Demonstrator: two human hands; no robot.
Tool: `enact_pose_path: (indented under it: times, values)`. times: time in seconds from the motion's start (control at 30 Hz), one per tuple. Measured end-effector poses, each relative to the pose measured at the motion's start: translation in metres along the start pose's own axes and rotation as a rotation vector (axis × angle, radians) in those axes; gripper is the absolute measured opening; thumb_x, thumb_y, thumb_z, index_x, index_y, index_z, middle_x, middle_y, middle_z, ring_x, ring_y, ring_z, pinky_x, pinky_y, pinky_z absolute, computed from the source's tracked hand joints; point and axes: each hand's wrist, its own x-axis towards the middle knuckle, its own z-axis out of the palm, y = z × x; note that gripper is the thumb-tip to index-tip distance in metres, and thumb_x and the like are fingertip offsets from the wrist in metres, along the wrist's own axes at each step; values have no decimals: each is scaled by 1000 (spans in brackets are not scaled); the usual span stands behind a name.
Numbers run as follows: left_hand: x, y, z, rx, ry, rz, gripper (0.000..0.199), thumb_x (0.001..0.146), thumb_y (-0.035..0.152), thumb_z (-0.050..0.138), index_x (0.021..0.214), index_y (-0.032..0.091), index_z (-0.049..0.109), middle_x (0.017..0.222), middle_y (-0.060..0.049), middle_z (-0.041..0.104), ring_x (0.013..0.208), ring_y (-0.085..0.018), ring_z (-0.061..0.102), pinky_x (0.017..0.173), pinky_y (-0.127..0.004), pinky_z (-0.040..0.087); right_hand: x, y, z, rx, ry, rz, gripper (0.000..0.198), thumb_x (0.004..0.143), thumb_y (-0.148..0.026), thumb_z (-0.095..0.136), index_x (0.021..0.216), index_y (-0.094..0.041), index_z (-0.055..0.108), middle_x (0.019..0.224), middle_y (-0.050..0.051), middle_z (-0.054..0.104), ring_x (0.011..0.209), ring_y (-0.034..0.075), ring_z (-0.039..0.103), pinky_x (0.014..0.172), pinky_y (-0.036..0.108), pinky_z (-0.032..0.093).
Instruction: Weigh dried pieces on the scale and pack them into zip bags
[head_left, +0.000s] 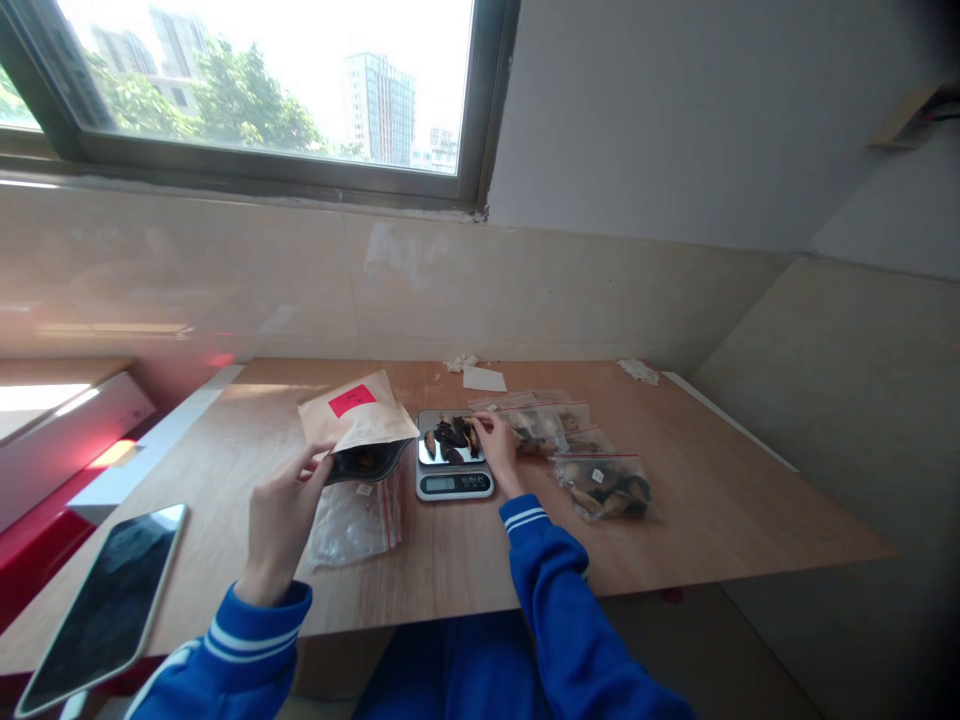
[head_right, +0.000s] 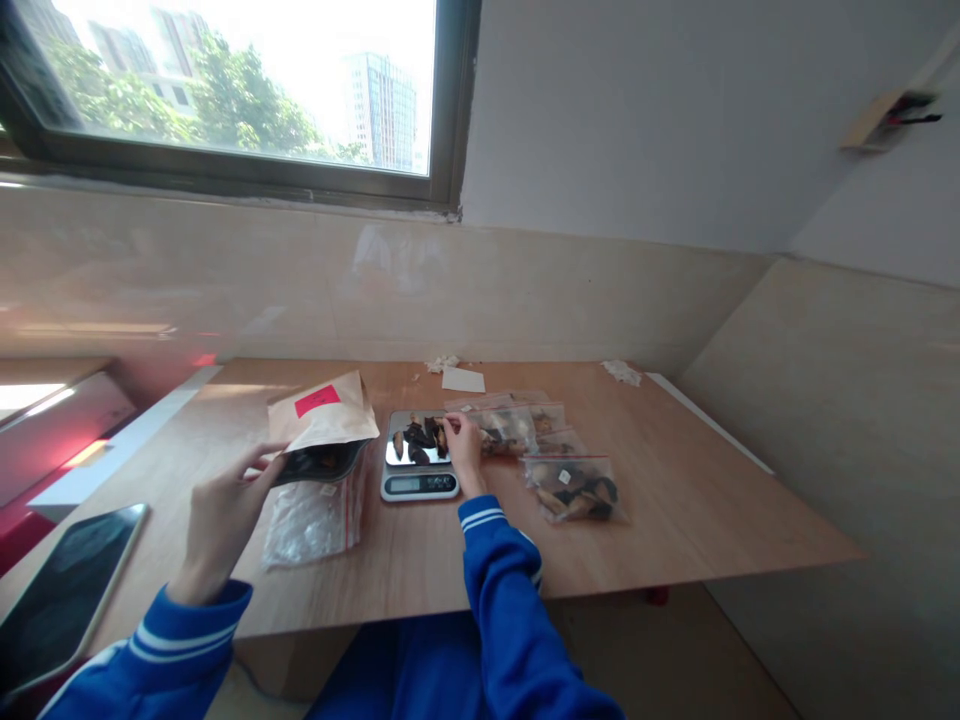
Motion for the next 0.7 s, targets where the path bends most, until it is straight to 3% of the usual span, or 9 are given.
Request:
enact_pose_path:
  times: [0.2, 0.33, 0.4, 0.47, 0.53, 0.7]
  values:
    - [-1, -1, -1, 13, -2, 2, 26, 85, 42, 55, 100, 28, 71, 70, 2, 69, 69, -16, 68, 61, -20, 44, -12, -14, -11, -27, 20, -77, 43, 95, -35, 34, 97, -16, 72, 100, 13, 73, 97, 25, 63, 93, 42, 44]
    - [-1, 1, 1, 2, -6, -15, 27, 84, 42, 55, 100, 27, 71, 70, 2, 69, 69, -16, 68, 61, -21, 44, -45, -61, -21, 115, 135, -216, 35, 96, -28, 36, 102, -17, 68, 103, 11, 69, 102, 23, 61, 94, 39, 45]
    - [-2, 2, 3, -2, -7, -21, 27, 84, 41, 56, 100, 27, 71, 70, 2, 69, 69, -16, 68, 62, -21, 44, -71, -90, -20, 168, 14, -348, 31, 95, -22, 36, 106, -21, 66, 104, 9, 67, 103, 21, 60, 94, 37, 47]
    - [-3, 3, 4, -2, -8, -22, 26, 84, 40, 56, 100, 27, 71, 71, 2, 69, 68, -15, 67, 62, -21, 44, -95, -114, -12, 139, -238, -567, 34, 93, -16, 39, 116, -21, 63, 111, 8, 66, 109, 20, 59, 99, 36, 46]
    - [-5, 4, 5, 4, -9, -17, 26, 84, 40, 56, 101, 27, 71, 70, 2, 69, 67, -15, 67, 61, -21, 44, -111, -131, 3, 51, -403, -668, 39, 92, -12, 39, 125, -17, 58, 121, 11, 63, 117, 21, 55, 103, 36, 44]
    - [-10, 3, 5, 5, 0, -15, 26, 83, 39, 57, 101, 27, 72, 71, 2, 69, 68, -15, 68, 61, -21, 43, -105, -154, 39, -298, -565, -518, 38, 88, -7, 44, 123, -7, 59, 119, 18, 64, 112, 27, 59, 94, 37, 51]
